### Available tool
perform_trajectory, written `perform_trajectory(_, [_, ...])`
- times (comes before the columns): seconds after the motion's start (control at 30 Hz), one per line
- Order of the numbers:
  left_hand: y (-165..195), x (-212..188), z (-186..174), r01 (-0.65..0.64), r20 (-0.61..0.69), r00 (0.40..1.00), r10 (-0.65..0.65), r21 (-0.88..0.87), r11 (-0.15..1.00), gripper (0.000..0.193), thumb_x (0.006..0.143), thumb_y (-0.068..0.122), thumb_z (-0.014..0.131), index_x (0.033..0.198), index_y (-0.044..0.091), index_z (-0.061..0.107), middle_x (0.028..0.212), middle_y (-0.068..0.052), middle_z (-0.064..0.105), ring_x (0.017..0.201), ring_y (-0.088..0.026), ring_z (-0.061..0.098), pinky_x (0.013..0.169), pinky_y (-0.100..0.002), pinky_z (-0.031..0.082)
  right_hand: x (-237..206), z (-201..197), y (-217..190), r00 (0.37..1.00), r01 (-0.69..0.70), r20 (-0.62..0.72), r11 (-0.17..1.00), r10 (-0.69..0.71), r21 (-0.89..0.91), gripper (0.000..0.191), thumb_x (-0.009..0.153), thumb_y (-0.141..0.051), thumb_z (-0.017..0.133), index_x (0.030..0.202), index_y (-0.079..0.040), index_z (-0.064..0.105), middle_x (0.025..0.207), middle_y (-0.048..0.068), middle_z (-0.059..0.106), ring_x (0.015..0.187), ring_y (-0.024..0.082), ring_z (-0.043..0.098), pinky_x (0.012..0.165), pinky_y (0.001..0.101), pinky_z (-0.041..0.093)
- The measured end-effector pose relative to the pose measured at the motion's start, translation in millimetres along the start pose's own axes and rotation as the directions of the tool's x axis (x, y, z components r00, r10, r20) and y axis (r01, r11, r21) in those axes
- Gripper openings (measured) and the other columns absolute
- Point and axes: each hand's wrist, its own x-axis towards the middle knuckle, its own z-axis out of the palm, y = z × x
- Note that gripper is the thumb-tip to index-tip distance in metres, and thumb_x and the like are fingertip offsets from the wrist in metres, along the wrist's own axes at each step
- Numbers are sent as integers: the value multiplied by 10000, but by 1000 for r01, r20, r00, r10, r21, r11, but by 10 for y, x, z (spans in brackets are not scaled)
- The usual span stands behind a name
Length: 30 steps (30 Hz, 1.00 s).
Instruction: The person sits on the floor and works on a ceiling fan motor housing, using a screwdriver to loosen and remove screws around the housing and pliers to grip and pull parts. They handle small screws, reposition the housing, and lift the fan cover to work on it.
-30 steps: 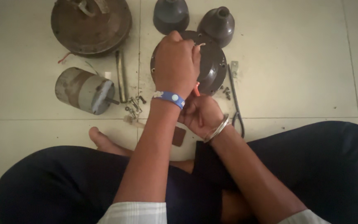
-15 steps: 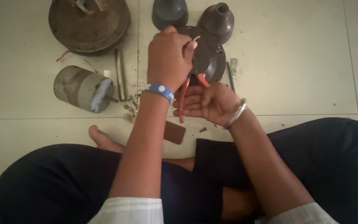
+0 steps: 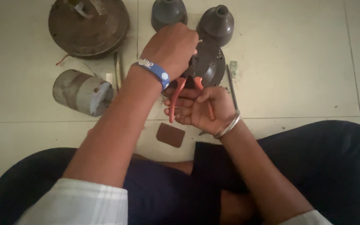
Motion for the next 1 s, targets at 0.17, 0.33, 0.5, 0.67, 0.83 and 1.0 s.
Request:
perform_trajectory(0.17, [66, -21, 3, 64, 121, 990, -68, 34, 997, 49, 850, 70, 729, 869, 25, 732, 891, -227, 710, 895, -418, 682, 758, -520, 543, -95, 8, 184, 979, -10, 202, 986, -25, 167, 797, 746, -176, 546, 1511, 26, 456, 1450, 280, 527, 1343, 425, 514, 1161, 618, 420])
perform_trajectory(0.33, [116, -53, 68, 189, 67, 980, -188, -3, 982, 127, 918, 139, 681, 913, 17, 716, 857, -220, 719, 850, -417, 688, 723, -534, 538, -22, -46, 232, 976, 42, 209, 991, -67, 126, 810, 715, -111, 538, 1511, -12, 425, 1424, 254, 546, 1335, 461, 537, 1145, 668, 404])
perform_trajectory(0.5, [15, 1, 125, 199, 89, 976, -198, -3, 980, 151, 918, 160, 676, 908, 12, 706, 798, -230, 704, 782, -431, 686, 686, -550, 524, 145, -115, 256, 978, 106, 170, 989, -122, 104, 762, 750, -44, 499, 1507, -13, 424, 1374, 259, 571, 1277, 481, 564, 1123, 665, 427])
perform_trajectory(0.67, [-25, -29, 157, 175, 27, 984, -174, -59, 983, 112, 915, 110, 679, 920, 0, 696, 784, -235, 704, 750, -435, 689, 675, -536, 528, 286, -87, 326, 972, 176, 144, 981, -186, 80, 762, 707, -15, 480, 1467, 40, 444, 1349, 273, 588, 1231, 494, 577, 1084, 682, 461])
perform_trajectory(0.83, [60, 3, 169, 98, -35, 994, -105, -152, 983, 87, 877, 63, 717, 881, -17, 683, 808, -240, 703, 786, -434, 689, 687, -513, 542, 273, 13, 314, 971, 203, 94, 966, -220, 163, 792, 658, 50, 473, 1450, 47, 448, 1347, 272, 582, 1258, 473, 579, 1108, 646, 448])
perform_trajectory(1.0, [-50, -63, 164, 33, -84, 995, -59, -272, 962, 56, 852, -5, 676, 908, -12, 675, 834, -216, 715, 817, -411, 705, 700, -484, 561, 191, -4, 193, 984, 125, 111, 982, -141, 141, 808, 633, 68, 478, 1439, 100, 450, 1407, 327, 547, 1336, 484, 534, 1165, 581, 443])
